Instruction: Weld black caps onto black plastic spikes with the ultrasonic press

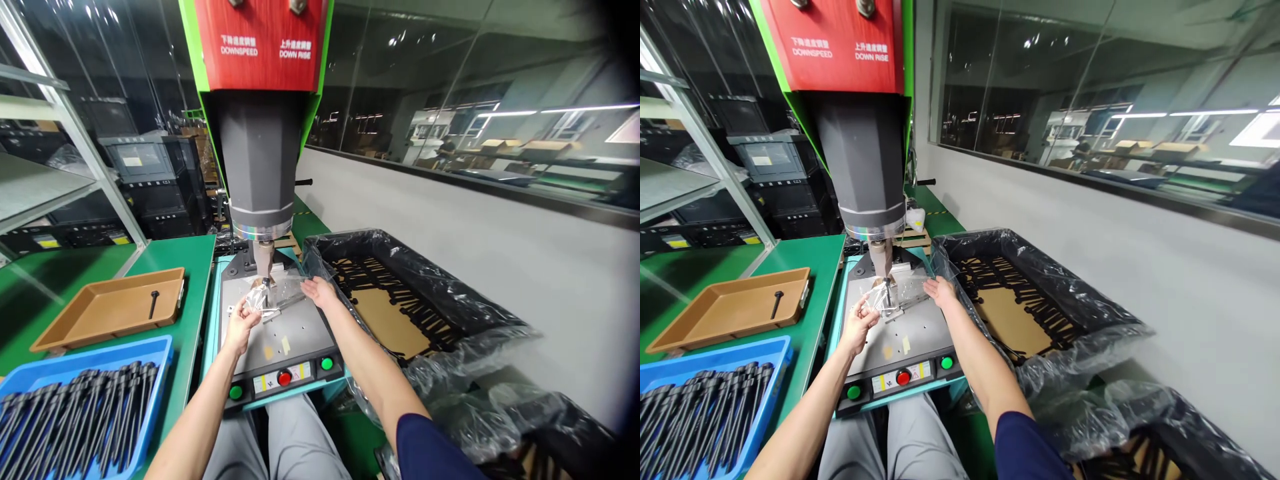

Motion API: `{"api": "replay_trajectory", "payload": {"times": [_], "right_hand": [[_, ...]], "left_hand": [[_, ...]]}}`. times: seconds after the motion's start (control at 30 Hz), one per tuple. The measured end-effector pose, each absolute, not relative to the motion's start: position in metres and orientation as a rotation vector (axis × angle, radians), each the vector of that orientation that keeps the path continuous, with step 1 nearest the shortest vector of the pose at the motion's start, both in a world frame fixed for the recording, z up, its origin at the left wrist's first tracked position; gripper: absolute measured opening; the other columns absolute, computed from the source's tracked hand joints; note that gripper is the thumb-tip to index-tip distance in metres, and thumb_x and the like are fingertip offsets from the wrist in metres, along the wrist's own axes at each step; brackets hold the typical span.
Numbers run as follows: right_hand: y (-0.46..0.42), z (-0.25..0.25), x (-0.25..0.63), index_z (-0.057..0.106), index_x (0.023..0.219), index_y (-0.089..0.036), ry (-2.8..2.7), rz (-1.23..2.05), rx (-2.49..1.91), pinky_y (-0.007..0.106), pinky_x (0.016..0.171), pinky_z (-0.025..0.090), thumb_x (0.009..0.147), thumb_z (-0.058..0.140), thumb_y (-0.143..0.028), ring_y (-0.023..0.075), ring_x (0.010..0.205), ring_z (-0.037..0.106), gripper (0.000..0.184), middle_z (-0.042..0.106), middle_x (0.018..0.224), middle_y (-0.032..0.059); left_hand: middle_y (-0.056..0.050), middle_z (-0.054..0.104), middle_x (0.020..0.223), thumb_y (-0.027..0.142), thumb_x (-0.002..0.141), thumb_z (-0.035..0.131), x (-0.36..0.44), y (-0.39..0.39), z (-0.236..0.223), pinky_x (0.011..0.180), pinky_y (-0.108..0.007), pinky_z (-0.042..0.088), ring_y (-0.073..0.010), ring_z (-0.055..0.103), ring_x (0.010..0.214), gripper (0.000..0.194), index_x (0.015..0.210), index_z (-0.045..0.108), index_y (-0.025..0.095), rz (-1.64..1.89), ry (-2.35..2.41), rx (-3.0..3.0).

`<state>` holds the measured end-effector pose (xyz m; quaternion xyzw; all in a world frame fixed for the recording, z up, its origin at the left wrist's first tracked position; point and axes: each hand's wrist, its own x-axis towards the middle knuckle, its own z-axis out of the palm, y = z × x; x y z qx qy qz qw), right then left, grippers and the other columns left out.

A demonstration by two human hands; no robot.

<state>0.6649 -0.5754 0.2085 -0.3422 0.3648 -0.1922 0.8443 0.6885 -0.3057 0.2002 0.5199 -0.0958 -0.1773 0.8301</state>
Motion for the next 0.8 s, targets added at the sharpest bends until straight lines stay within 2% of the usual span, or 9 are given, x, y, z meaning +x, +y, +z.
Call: {"api": "replay_trajectory", "payload": {"times": [0.17,0.3,0.47,0.63,0.8], "right_hand": [[-0.592,0.209,0.664,0.052,0.112,-0.018,0.789,-0.453,-0.743,0.039,0.068,0.061,0.094,0.046,-0.020,0.0192,0.067,0.071,0.019,0.069,0.085,0.0097],[-0.595,0.205,0.661,0.050,0.112,-0.019,0.800,-0.468,-0.745,0.034,0.060,0.061,0.095,0.044,-0.020,0.0176,0.063,0.070,0.018,0.068,0.079,0.0073],[-0.592,0.199,0.658,0.049,0.109,-0.019,0.796,-0.475,-0.723,0.032,0.057,0.060,0.096,0.044,-0.022,0.0170,0.058,0.069,0.015,0.067,0.076,0.0058],[-0.596,0.204,0.660,0.050,0.102,-0.017,0.752,-0.452,-0.687,0.035,0.058,0.060,0.096,0.037,-0.019,0.0202,0.063,0.070,0.015,0.068,0.076,0.0096],[-0.596,0.210,0.662,0.051,0.099,-0.016,0.661,-0.448,-0.651,0.033,0.066,0.061,0.098,0.033,-0.021,0.0203,0.075,0.072,0.018,0.071,0.084,0.0123]], "left_hand": [[0.006,0.056,0.060,0.023,0.058,0.086,0.692,-0.307,0.190,0.055,-0.022,0.039,-0.0090,0.053,0.054,0.079,0.128,0.049,0.016,-0.377,-0.211,1.093],[0.006,0.058,0.062,0.022,0.056,0.087,0.690,-0.310,0.188,0.056,-0.022,0.041,-0.0089,0.053,0.054,0.083,0.130,0.049,0.015,-0.387,-0.186,1.086],[0.005,0.057,0.061,0.019,0.058,0.086,0.689,-0.310,0.187,0.058,-0.023,0.044,-0.0107,0.056,0.058,0.078,0.128,0.052,0.016,-0.387,-0.165,1.097],[0.005,0.058,0.063,0.019,0.058,0.085,0.690,-0.309,0.186,0.056,-0.022,0.042,-0.0091,0.054,0.056,0.080,0.130,0.050,0.015,-0.386,-0.174,1.118],[0.006,0.058,0.063,0.023,0.056,0.086,0.691,-0.308,0.185,0.058,-0.022,0.041,-0.0085,0.053,0.056,0.085,0.131,0.047,0.012,-0.370,-0.170,1.135]]}}
